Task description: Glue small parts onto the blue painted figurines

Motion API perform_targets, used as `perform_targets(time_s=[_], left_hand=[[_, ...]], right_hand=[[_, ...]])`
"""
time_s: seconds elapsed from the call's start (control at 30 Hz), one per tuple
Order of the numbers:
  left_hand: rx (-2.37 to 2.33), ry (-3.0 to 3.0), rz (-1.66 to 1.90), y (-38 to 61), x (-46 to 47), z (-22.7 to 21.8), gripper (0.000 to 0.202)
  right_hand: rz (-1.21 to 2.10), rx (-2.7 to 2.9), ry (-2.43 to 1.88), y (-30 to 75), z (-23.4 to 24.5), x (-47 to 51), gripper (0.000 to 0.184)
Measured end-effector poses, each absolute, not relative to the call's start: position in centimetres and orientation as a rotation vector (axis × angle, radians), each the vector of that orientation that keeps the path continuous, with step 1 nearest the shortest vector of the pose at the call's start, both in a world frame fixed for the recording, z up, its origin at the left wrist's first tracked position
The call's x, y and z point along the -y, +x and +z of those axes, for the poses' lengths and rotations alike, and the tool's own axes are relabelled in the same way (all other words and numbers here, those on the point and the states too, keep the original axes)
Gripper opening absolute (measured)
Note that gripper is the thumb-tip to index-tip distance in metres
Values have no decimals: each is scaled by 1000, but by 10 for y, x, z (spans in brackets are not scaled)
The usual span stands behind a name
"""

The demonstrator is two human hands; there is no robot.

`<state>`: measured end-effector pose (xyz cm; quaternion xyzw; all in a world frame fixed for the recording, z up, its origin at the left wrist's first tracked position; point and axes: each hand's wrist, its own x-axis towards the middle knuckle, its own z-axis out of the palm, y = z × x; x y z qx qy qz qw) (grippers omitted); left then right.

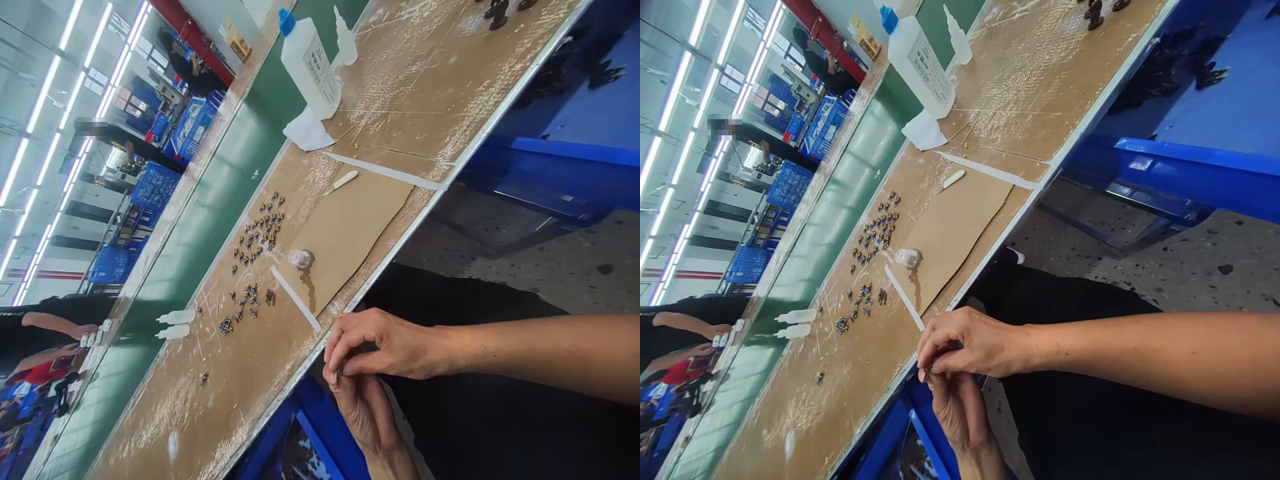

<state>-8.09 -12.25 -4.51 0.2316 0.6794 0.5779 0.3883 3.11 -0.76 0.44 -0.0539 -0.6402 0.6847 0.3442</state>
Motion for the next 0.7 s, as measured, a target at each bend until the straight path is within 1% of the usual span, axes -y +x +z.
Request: perform_targets(time_s=[0.17, 0.4, 0.47, 0.63, 0.7], left_hand=[[-1727, 582, 1655, -88, 128, -53, 36], [-1736, 556, 1726, -84, 127, -46, 41], [-1739, 538, 1736, -83, 125, -41, 36], [-1685, 451, 1796, -80, 121, -29, 13], [-1628, 386, 1842, -78, 120, -25, 13]], right_hand=[[1763, 1699, -151, 32, 12, 8, 16], [1718, 1727, -147, 33, 8, 4, 16], [1683, 1736, -164, 32, 5, 3, 17], [1464, 1800, -142, 31, 0, 0, 16], [1392, 1836, -142, 31, 1, -1, 17]])
